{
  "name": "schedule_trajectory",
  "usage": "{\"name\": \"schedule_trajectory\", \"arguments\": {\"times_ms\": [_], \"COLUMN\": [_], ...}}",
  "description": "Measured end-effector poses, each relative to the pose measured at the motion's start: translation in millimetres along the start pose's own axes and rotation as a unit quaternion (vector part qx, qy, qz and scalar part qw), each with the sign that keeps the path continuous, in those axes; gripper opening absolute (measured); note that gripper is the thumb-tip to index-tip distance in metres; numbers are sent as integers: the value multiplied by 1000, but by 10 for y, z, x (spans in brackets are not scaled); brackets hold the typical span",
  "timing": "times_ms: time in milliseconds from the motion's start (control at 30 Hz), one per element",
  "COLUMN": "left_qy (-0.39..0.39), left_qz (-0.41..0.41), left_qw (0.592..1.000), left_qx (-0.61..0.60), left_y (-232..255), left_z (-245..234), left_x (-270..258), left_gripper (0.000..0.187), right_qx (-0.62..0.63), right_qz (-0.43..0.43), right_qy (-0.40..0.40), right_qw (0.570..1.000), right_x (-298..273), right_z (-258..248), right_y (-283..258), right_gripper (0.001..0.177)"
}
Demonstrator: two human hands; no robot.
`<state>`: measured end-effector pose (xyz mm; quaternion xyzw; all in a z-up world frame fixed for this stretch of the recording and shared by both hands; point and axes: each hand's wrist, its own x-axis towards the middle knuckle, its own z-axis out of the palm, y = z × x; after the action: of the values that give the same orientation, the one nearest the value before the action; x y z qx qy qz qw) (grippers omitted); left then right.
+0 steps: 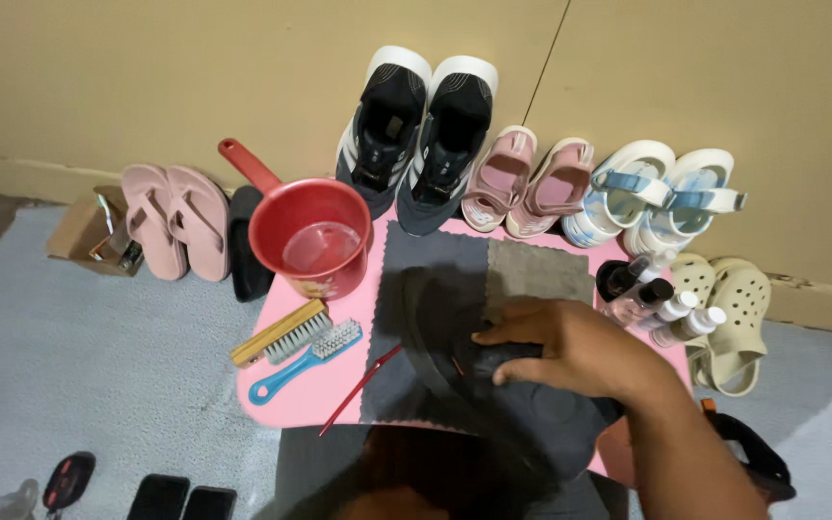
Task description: The person cleans a black boot by applying a white cleaning paste with a toothbrush, scrubbing the sides and midsole, and then wiping the interior and exterior surfaces with a brown cloth.
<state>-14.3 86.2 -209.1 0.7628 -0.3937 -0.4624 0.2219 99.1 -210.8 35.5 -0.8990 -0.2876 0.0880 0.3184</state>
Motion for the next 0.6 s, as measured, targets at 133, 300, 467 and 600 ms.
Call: {"name": "schedule_trajectory", "arguments": {"times_ms": [133,300,467,600], "left_qy": [490,577,565,562], "left_qz": [-19,37,54,-8], "left_qw": [871,807,791,800], "left_qx": [-10,118,228,208], "left_y": [518,793,549,333], "left_z": [-562,-846,-699,-613], "left_x": [-850,-777,-449,-501], "left_gripper": [32,36,44,40], "right_qx": [-150,-212,-272,-327], "right_qz": [-32,-62,-52,-36], "right_qy": [-61,-76,-97,-109], "right_qw": [986,972,956,938], "right_x": [-137,-187,-224,-286], "right_z": [-148,-279,-183,-44], "right_y": [-78,-144,-2,116], "right_gripper": [47,40,46,45]}}
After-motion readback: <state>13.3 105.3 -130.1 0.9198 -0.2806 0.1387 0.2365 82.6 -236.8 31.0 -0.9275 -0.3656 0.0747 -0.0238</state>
